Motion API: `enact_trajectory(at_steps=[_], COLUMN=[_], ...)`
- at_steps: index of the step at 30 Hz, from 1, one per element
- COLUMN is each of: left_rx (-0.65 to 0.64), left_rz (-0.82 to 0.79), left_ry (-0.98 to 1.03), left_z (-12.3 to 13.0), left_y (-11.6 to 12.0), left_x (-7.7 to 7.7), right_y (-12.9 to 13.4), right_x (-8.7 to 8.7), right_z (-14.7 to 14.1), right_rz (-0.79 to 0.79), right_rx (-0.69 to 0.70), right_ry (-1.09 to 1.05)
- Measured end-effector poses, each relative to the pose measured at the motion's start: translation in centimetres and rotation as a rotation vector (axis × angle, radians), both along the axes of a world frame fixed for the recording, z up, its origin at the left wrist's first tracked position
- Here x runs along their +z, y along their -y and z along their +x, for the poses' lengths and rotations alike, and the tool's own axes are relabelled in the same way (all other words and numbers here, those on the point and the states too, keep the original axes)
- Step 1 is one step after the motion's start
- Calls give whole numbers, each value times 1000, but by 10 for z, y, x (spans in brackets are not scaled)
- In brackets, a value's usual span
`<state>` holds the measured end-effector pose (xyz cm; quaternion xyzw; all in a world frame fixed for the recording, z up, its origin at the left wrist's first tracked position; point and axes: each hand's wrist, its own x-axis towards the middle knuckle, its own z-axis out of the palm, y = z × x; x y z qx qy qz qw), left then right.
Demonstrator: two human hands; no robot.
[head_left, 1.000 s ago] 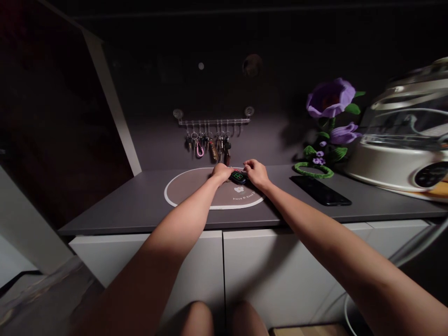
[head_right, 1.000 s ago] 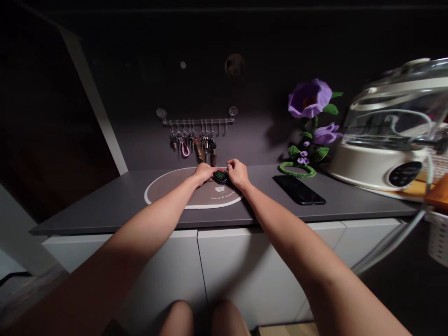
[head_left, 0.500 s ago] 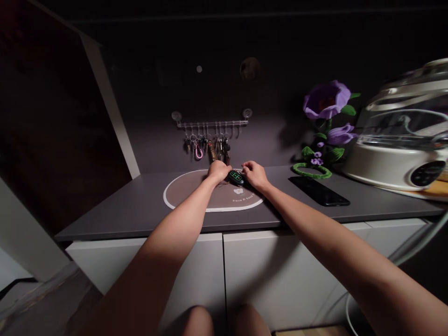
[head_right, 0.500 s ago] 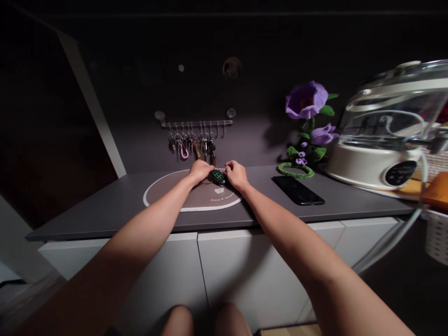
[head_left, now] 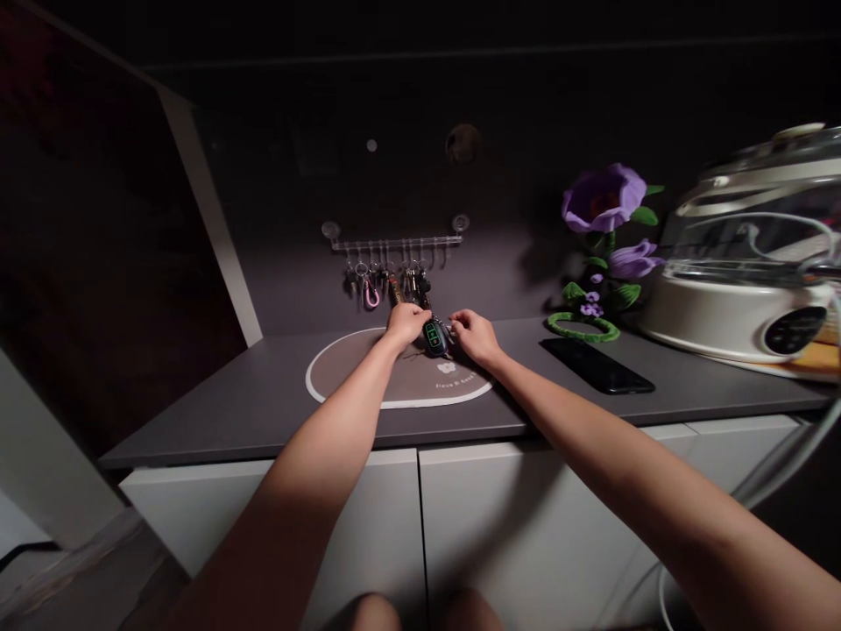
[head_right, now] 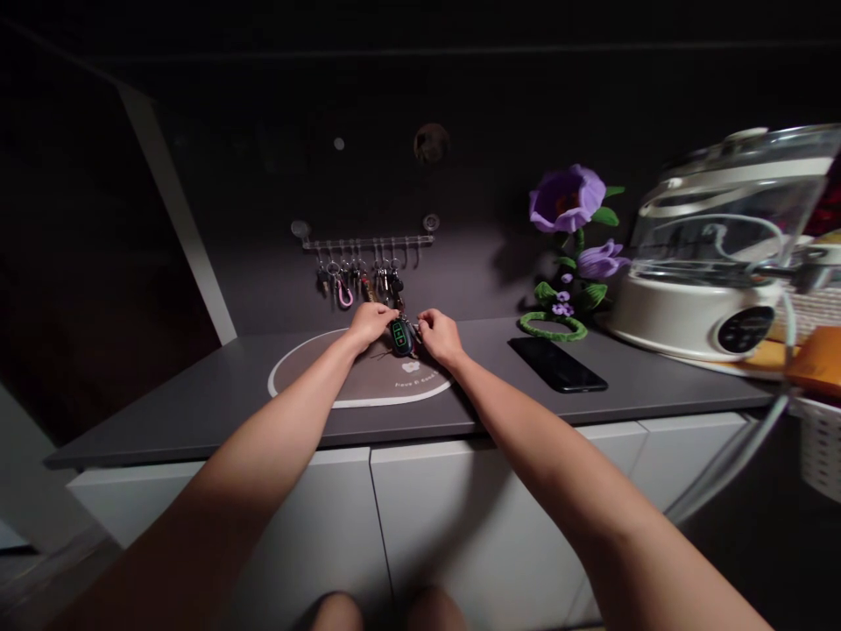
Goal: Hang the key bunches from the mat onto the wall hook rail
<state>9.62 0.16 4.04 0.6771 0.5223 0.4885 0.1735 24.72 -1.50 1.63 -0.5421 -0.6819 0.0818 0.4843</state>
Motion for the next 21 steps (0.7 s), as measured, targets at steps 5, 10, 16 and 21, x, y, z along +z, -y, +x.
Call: enact_trajectory(at_steps=[5,10,16,21], left_rx=[-86,-219,-324,-414], left_rz=[7,-7,-125,-231], left_ry=[118,282,510,702], left_z=[-1,-1,0,3], left_y=[1,-6,-4,7], left_x=[2,1,4,10], right_y=[3,5,5,8], right_x=[2,3,3,5], right_z=[-1,-2,-2,-3], right_rz=[23,90,152,191], right_rx=[4,44,84,116], right_ry=[13,16,15,20])
